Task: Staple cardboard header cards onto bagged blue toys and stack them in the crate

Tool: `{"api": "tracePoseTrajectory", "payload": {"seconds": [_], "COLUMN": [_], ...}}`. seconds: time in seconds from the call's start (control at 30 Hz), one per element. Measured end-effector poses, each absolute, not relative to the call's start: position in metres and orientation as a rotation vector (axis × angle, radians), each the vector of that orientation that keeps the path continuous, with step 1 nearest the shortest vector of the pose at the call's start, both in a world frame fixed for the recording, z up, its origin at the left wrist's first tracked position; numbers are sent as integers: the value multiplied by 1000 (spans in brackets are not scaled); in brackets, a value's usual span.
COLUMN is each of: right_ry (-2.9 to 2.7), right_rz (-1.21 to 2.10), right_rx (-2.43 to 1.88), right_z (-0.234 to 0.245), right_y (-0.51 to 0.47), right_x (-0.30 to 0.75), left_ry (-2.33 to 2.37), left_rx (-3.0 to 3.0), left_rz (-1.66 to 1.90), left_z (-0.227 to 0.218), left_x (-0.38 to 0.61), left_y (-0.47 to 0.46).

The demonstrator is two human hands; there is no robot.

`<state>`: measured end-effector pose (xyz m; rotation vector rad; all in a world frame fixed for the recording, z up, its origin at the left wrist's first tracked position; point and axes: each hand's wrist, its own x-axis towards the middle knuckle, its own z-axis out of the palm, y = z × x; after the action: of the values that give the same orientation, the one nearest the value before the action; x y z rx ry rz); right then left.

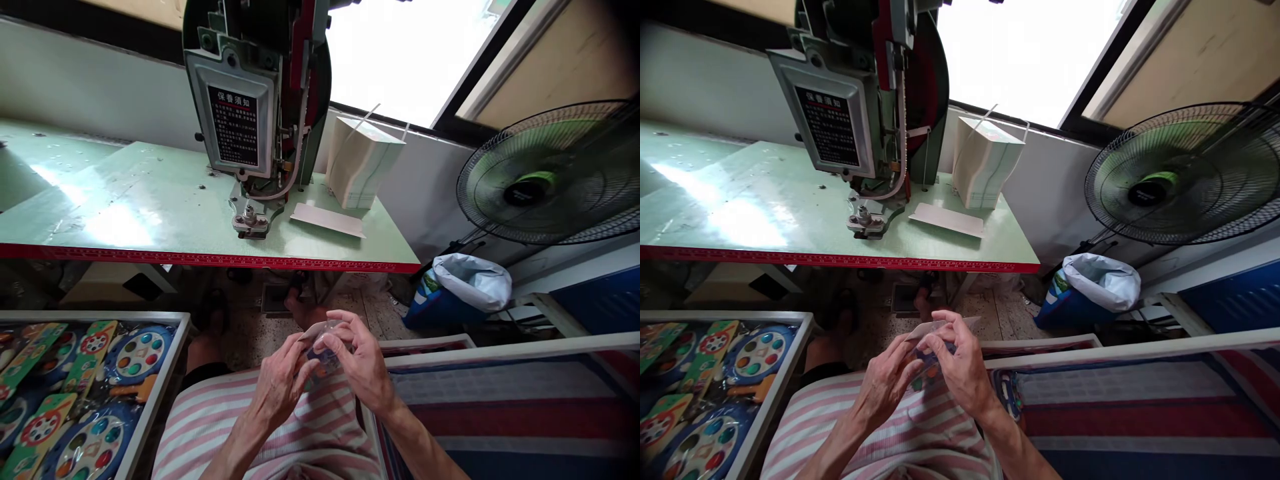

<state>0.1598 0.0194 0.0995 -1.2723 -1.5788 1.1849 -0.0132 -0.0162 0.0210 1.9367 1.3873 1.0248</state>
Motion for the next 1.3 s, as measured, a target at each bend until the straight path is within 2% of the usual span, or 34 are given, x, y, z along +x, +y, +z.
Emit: {"api": "tracePoseTrajectory", "payload": {"seconds": [0.17, 0.57, 0.67, 0.8, 0.9, 0.97, 1.17, 1.3], "right_ry": [-1612, -1486, -1728, -2161, -2076, -1896, -1620, -1544], "right_rz": [1084, 1104, 1088, 743, 438, 345, 826, 931], "right_rx": [-1233, -1205, -1238, -1363, -1481, -1512, -1419, -1377], "right_z": [101, 99, 95, 83, 75, 71, 53, 38], "right_y": [21, 27, 32, 52, 68, 75, 68, 61], "right_x": [158, 154, 165, 204, 240, 258, 268, 264], "left_ry": [1346, 1318, 1300, 1346, 1391, 1407, 1455, 1448], "left_rx": [1988, 1874, 1773, 1570, 1445, 1335, 1017, 937], "left_rz": [1059, 1070, 1153, 1277, 1266, 1261, 1219, 1165], "left_z": [23, 24, 21, 20, 23, 24, 15, -1], "left_x": [-12, -21, -27, -46, -55, -55, -47, -40], "left_y": [-11, -5, -4, -3, -1, 1, 8, 9]}}
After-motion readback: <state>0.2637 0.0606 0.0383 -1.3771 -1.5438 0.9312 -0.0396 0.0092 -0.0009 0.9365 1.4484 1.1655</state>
